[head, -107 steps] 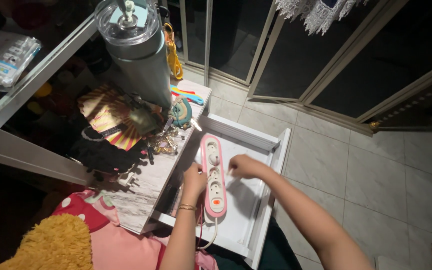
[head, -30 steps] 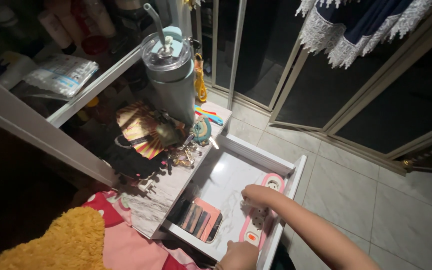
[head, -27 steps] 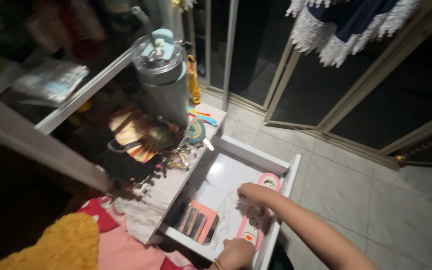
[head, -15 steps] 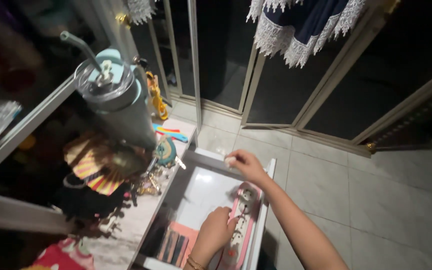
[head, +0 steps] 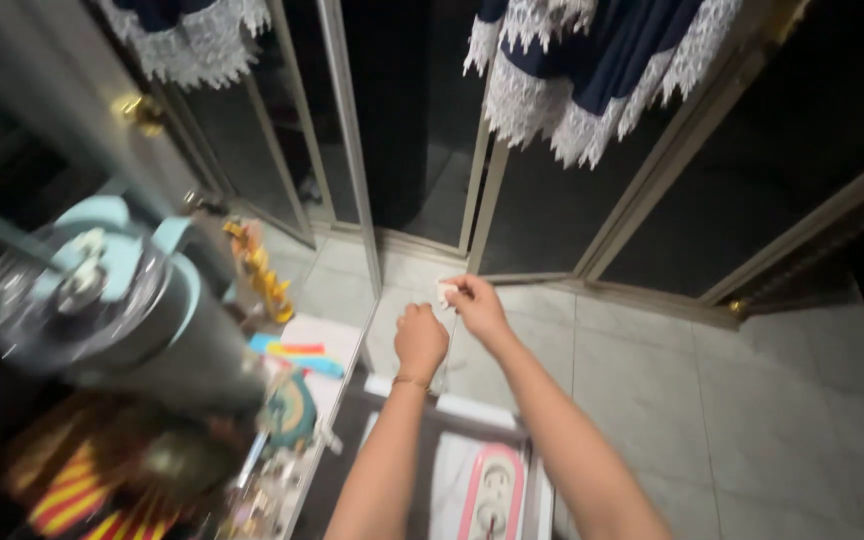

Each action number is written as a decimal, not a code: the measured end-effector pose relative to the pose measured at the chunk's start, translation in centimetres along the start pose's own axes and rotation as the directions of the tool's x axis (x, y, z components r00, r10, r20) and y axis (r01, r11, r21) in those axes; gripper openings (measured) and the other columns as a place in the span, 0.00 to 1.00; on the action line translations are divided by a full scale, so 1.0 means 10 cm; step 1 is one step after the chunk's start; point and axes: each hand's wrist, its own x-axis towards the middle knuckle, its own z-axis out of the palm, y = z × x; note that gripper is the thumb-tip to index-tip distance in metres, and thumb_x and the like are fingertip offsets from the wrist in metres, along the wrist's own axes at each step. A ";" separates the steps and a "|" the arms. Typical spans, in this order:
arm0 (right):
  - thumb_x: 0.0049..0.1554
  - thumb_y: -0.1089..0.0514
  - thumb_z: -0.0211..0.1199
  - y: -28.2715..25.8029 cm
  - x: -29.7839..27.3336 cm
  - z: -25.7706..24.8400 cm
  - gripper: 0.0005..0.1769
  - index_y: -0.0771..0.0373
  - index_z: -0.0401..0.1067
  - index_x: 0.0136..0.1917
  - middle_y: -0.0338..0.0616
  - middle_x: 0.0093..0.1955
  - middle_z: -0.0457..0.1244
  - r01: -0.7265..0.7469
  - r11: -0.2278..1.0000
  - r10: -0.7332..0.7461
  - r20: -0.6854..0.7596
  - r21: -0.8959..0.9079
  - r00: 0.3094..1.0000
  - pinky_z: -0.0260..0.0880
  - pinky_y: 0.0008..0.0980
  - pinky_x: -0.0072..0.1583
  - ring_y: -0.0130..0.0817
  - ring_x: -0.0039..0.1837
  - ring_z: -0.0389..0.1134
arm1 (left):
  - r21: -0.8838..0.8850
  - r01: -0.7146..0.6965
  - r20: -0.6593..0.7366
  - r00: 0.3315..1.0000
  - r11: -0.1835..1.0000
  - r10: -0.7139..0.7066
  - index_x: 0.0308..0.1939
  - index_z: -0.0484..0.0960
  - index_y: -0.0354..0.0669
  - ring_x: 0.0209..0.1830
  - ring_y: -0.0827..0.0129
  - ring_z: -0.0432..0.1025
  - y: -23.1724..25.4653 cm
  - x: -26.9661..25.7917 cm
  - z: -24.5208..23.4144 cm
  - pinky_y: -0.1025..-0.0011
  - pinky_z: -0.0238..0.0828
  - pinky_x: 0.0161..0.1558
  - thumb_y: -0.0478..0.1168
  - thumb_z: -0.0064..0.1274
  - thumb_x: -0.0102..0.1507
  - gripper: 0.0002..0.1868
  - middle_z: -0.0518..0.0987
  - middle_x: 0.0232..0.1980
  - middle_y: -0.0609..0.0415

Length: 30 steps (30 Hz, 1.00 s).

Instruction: Organizing and tidying various items, including a power strip and hand fans, inside a white drawer.

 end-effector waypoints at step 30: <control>0.58 0.63 0.59 -0.91 -0.50 0.03 0.07 0.68 0.72 0.50 0.52 0.50 0.65 0.233 0.799 -0.362 -0.135 -0.554 0.922 0.69 0.39 0.55 0.49 0.53 0.69 | 0.686 -0.330 0.698 0.548 0.649 -0.461 0.73 0.68 0.61 0.83 0.52 0.39 -0.95 1.29 1.95 0.50 0.66 0.64 0.49 0.66 0.62 0.37 0.39 0.85 0.49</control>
